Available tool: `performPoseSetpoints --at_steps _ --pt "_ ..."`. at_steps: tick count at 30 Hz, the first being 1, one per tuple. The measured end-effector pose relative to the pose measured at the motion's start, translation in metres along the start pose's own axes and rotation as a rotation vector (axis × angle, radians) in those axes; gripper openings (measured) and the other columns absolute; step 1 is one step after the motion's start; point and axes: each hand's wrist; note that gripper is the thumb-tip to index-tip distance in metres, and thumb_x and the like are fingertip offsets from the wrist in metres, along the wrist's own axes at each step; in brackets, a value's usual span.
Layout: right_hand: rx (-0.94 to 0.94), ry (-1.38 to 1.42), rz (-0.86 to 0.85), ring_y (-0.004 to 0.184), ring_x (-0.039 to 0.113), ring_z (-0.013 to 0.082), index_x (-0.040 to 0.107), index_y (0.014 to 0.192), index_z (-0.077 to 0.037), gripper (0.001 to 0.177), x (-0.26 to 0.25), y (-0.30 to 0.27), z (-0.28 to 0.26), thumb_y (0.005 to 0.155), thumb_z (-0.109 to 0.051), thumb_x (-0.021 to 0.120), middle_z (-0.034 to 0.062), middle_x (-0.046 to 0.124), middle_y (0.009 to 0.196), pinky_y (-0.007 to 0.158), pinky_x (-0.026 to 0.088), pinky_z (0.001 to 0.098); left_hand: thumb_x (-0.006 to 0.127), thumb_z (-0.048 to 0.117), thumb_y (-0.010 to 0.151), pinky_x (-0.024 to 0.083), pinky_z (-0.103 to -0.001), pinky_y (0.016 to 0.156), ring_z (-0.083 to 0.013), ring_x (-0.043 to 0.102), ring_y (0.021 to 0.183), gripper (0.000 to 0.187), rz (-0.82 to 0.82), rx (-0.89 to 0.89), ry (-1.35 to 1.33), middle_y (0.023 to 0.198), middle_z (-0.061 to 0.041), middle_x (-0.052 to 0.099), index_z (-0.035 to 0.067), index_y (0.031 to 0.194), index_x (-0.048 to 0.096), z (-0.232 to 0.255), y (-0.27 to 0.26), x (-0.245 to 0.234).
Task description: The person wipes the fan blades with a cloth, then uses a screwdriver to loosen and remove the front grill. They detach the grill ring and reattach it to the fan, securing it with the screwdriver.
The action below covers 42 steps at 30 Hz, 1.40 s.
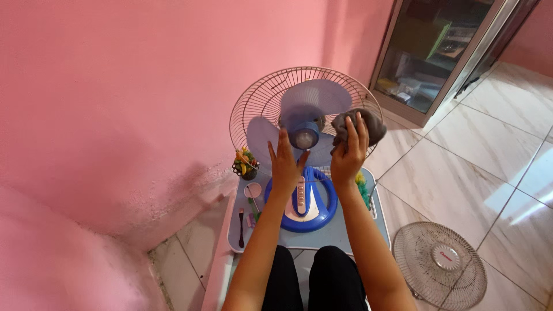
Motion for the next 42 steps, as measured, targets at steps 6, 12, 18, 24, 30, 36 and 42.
performPoseSetpoints --at_steps 6,12,18,24,30,36,42 --pt "-0.236 -0.072 -0.130 0.130 0.060 0.0369 0.074 0.128 -0.012 0.052 0.010 -0.017 -0.011 0.083 0.011 0.060 0.0118 0.062 0.145 0.117 0.043 0.0517 0.069 0.030 0.098 0.009 -0.065 0.125 -0.0381 0.037 0.151 0.089 -0.014 -0.019 0.034 0.158 -0.032 0.038 -0.011 0.157 0.017 0.000 -0.021 0.007" --pt "-0.239 -0.170 -0.378 0.127 0.063 0.0323 0.071 0.136 -0.014 0.061 0.033 -0.035 0.003 0.079 0.006 0.066 0.0082 0.063 0.147 0.111 0.044 0.0492 0.071 0.023 0.096 0.004 -0.068 0.123 -0.0389 0.034 0.153 0.084 -0.091 -0.067 0.006 0.157 -0.029 0.043 -0.009 0.154 0.020 -0.004 -0.027 0.010" --pt "-0.199 -0.112 -0.315 0.136 0.056 0.0398 0.066 0.138 -0.010 0.054 0.030 -0.044 0.006 0.087 0.005 0.067 0.0139 0.056 0.151 0.115 0.038 0.0526 0.073 0.015 0.090 0.006 -0.069 0.123 -0.0367 0.035 0.151 0.091 -0.114 -0.115 -0.104 0.156 -0.028 0.044 -0.011 0.156 0.017 -0.002 -0.034 0.012" --pt "-0.101 -0.057 -0.299 0.140 0.056 0.0404 0.066 0.137 -0.005 0.055 0.020 -0.047 0.009 0.087 0.014 0.059 0.0146 0.057 0.151 0.119 0.043 0.0506 0.074 0.014 0.088 0.013 -0.059 0.125 -0.0453 0.031 0.150 0.091 -0.154 -0.109 -0.158 0.157 -0.036 0.034 -0.013 0.154 0.016 0.000 -0.029 0.009" --pt "-0.111 -0.051 -0.042 0.140 0.056 0.0412 0.064 0.135 0.000 0.049 0.006 -0.034 0.010 0.090 0.016 0.054 0.0191 0.058 0.149 0.121 0.042 0.0504 0.068 0.021 0.106 0.032 -0.043 0.132 -0.0363 0.037 0.160 0.039 -0.142 -0.258 -0.013 0.167 -0.021 0.042 0.008 0.141 0.056 0.029 -0.032 -0.010" --pt "-0.121 -0.016 -0.236 0.141 0.054 0.0396 0.066 0.137 -0.003 0.050 0.014 -0.014 0.002 0.091 0.014 0.056 0.0172 0.056 0.152 0.120 0.044 0.0480 0.074 0.030 0.091 0.020 -0.058 0.124 -0.0354 0.030 0.154 0.069 -0.064 0.111 0.197 0.165 -0.013 0.033 0.008 0.151 0.046 0.028 0.012 -0.026" --pt "-0.096 0.019 -0.396 0.144 0.047 0.0421 0.059 0.143 -0.005 0.055 0.015 -0.022 0.011 0.090 0.008 0.061 0.0169 0.049 0.157 0.115 0.044 0.0475 0.069 0.033 0.095 0.020 -0.059 0.124 -0.0349 0.029 0.155 0.073 -0.164 0.054 0.196 0.168 -0.011 0.031 0.017 0.160 0.038 0.007 0.013 -0.026"
Point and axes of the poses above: each hand's wrist, its own y-axis towards the middle knuckle, its own x-axis out of the palm, z = x × y
